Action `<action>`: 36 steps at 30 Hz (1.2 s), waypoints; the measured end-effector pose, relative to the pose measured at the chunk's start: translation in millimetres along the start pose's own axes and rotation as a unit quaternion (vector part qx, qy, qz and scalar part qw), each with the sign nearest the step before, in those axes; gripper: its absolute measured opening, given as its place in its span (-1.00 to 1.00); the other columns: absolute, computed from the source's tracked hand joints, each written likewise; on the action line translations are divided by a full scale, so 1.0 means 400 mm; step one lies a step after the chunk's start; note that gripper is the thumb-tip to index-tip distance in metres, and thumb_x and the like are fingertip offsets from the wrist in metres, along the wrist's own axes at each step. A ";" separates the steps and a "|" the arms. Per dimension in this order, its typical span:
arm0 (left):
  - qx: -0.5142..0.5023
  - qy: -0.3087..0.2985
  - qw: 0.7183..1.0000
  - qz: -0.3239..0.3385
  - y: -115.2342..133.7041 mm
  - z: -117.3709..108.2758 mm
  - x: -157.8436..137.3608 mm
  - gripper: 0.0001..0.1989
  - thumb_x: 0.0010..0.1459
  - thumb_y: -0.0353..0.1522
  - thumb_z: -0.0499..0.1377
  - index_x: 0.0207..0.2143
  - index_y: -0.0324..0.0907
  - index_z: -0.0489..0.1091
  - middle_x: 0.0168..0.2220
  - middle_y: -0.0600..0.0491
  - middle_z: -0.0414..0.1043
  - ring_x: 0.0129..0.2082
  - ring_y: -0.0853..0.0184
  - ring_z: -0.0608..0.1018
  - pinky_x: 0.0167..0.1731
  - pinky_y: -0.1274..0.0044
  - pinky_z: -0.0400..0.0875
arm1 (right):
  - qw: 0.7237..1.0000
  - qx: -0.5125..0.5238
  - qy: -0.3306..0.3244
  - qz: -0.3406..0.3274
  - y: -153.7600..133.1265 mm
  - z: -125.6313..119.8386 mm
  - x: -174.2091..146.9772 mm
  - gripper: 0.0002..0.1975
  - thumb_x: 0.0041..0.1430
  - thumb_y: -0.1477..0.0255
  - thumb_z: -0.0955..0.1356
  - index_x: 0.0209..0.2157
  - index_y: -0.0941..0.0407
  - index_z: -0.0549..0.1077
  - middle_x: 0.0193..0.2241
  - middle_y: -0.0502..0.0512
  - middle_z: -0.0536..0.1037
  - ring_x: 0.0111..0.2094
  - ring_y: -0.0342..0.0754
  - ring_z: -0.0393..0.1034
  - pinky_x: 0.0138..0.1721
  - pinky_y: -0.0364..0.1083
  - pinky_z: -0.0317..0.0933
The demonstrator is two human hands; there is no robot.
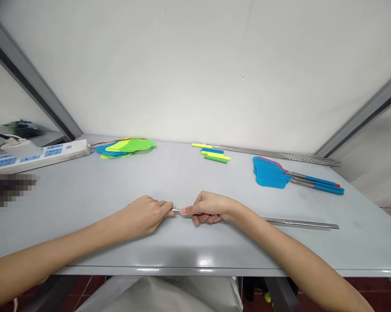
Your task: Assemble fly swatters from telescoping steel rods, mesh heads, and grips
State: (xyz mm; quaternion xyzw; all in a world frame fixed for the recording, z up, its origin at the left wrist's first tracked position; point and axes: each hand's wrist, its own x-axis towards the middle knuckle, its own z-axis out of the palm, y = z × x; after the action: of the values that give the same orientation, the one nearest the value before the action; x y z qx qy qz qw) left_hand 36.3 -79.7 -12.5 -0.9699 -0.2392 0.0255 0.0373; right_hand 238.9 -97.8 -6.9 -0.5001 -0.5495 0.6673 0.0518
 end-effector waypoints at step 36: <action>-0.071 -0.014 0.997 0.017 0.004 -0.015 -0.005 -0.84 0.14 -0.40 -0.17 -0.28 -0.11 0.16 -0.43 0.13 0.39 -0.58 0.42 0.41 -0.62 0.58 0.06 | 0.998 0.006 -0.009 -0.056 0.004 0.012 0.002 -0.63 -0.10 0.19 0.27 -0.65 0.25 0.34 -0.86 -0.18 0.00 -0.80 -0.35 -0.21 -0.81 -0.26 -0.32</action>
State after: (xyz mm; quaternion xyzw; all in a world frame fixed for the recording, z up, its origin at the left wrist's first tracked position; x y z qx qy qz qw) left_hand 35.8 -82.6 -6.7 -0.9737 -0.2240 0.0223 -0.0352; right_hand 235.7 -101.2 -9.2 -0.4621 -0.5729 0.6713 0.0872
